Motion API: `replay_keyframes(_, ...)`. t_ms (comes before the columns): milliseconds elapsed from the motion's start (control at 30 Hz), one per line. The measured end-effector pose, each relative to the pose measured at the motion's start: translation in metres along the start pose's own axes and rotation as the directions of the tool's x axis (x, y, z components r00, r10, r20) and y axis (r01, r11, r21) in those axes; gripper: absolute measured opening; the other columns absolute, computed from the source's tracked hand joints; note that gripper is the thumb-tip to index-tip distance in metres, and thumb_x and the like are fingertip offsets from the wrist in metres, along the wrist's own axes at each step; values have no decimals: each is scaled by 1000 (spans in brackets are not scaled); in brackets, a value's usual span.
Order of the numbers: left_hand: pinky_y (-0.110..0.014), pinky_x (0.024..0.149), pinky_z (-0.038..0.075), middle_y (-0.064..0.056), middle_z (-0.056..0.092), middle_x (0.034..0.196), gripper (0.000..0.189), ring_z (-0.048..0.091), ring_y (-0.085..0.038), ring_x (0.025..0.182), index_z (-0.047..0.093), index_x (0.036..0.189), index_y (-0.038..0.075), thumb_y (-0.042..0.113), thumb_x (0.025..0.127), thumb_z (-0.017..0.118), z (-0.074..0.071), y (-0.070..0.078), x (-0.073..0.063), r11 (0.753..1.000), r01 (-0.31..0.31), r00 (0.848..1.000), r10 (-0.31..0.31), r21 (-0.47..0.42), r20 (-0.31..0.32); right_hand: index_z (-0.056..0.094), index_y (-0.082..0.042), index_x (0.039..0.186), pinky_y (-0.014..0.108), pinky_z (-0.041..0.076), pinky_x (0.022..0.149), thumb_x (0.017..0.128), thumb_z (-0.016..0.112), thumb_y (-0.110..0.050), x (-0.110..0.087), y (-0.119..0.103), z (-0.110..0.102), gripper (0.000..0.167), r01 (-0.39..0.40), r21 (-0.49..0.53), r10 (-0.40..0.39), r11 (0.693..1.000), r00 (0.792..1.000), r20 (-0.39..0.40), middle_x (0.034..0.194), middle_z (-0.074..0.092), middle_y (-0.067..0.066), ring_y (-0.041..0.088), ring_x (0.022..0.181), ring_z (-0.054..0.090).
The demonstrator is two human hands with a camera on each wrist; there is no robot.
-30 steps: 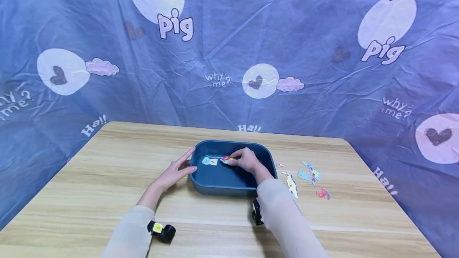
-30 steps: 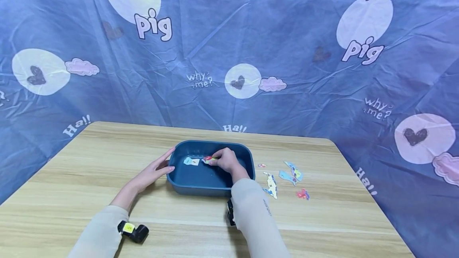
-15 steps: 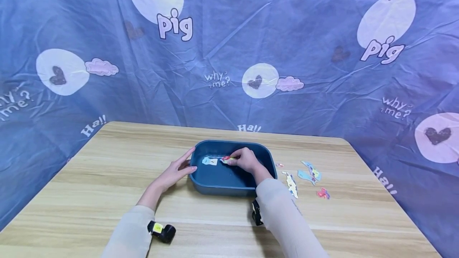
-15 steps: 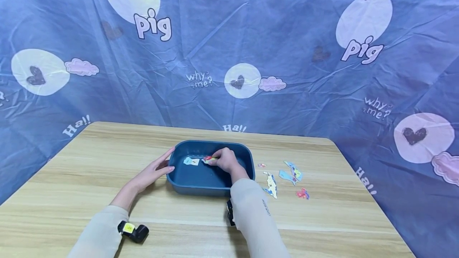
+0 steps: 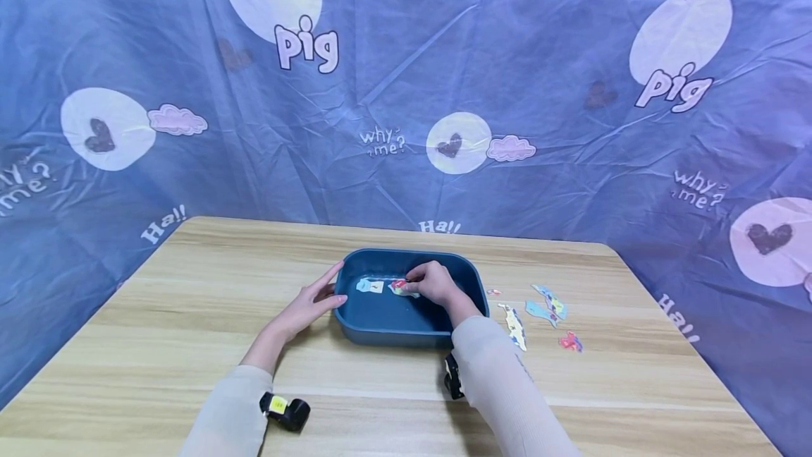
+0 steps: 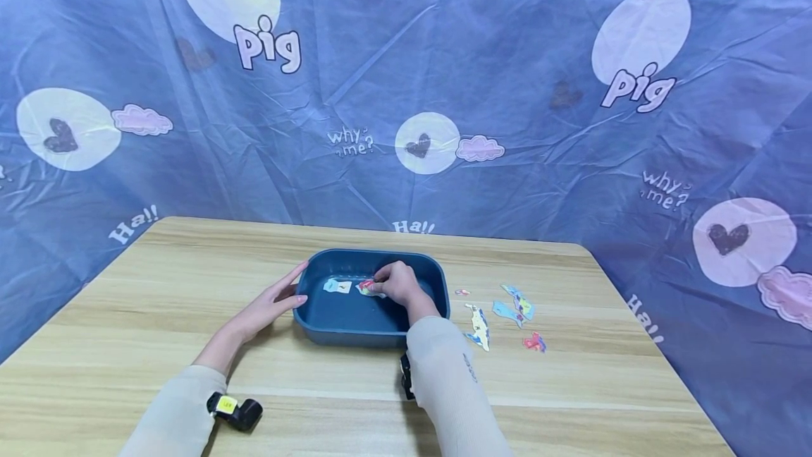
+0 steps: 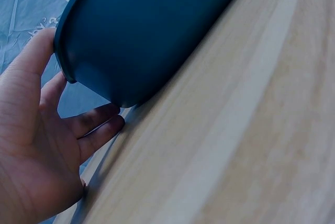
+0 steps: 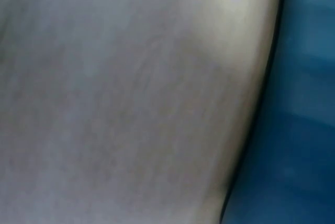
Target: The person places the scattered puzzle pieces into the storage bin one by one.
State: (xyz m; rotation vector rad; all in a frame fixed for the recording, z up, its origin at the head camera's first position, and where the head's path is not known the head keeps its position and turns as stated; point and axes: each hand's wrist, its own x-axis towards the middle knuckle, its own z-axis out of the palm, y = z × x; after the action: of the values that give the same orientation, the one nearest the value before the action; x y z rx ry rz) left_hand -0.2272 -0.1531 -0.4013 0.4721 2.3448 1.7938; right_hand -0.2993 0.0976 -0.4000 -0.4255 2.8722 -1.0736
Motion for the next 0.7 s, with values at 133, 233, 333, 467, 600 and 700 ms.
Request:
replay_keyframes(133, -45, 95, 25, -25, 35, 128, 62, 34, -32, 117, 18, 139, 15, 15, 87, 52, 0, 0, 0, 1000, -1, 1000, 1, 2, 2, 69, -6, 88, 26, 45, 66, 71, 71, -18, 0, 0, 0, 21, -5, 2, 5, 1000, 1000, -5, 83, 63, 2, 13, 74, 53)
replay_keyframes(233, -45, 95, 25, -25, 35, 128, 62, 34, -32, 117, 18, 139, 16, 15, 87, 52, -1, 0, 0, 1000, -2, 1000, 2, 7, 3, 68, -5, 88, 27, 45, 66, 71, 71, -17, 1, 0, 1, 21, -2, 9, 2, 1000, 1000, -8, 83, 63, 2, 13, 74, 54)
replay_keyframes(333, -45, 95, 25, -25, 35, 128, 63, 33, -32, 117, 18, 139, 16, 15, 87, 52, -1, 0, 0, 1000, -6, 1000, 6, 7, 5, 68, -5, 88, 27, 45, 66, 72, 71, -17, 2, 0, 1, 21, -3, 19, 3, 1000, 1000, -10, 82, 63, 2, 13, 74, 54)
replay_keyframes(467, -45, 95, 26, -25, 33, 130, 63, 33, -33, 118, 18, 139, 15, 15, 87, 52, -1, 0, -1, 1000, -9, 1000, 9, 6, 5, 68, -4, 89, 27, 45, 66, 72, 70, -18, 1, 0, 0, 22, 10, 22, -10, 1000, 1000, -10, 82, 63, 3, 13, 74, 55)
replay_keyframes(600, -46, 95, 25, -24, 32, 130, 63, 32, -33, 118, 18, 139, 15, 16, 87, 52, 0, 1, -2, 1000, -2, 1000, 2, 13, 2, 67, -2, 91, 27, 46, 65, 73, 69, -17, 0, -1, -3, 24, 35, 36, -35, 999, 999, 3, 84, 64, 5, 14, 76, 56)
replay_keyframes(700, -46, 95, 25, -25, 32, 130, 62, 32, -33, 118, 18, 139, 16, 15, 87, 52, 0, 1, -2, 1000, 0, 1000, 0, 13, 2, 66, 0, 93, 27, 46, 66, 74, 69, -16, -1, -2, -5, 25, 54, 59, -54, 997, 999, 3, 85, 64, 6, 15, 77, 56)
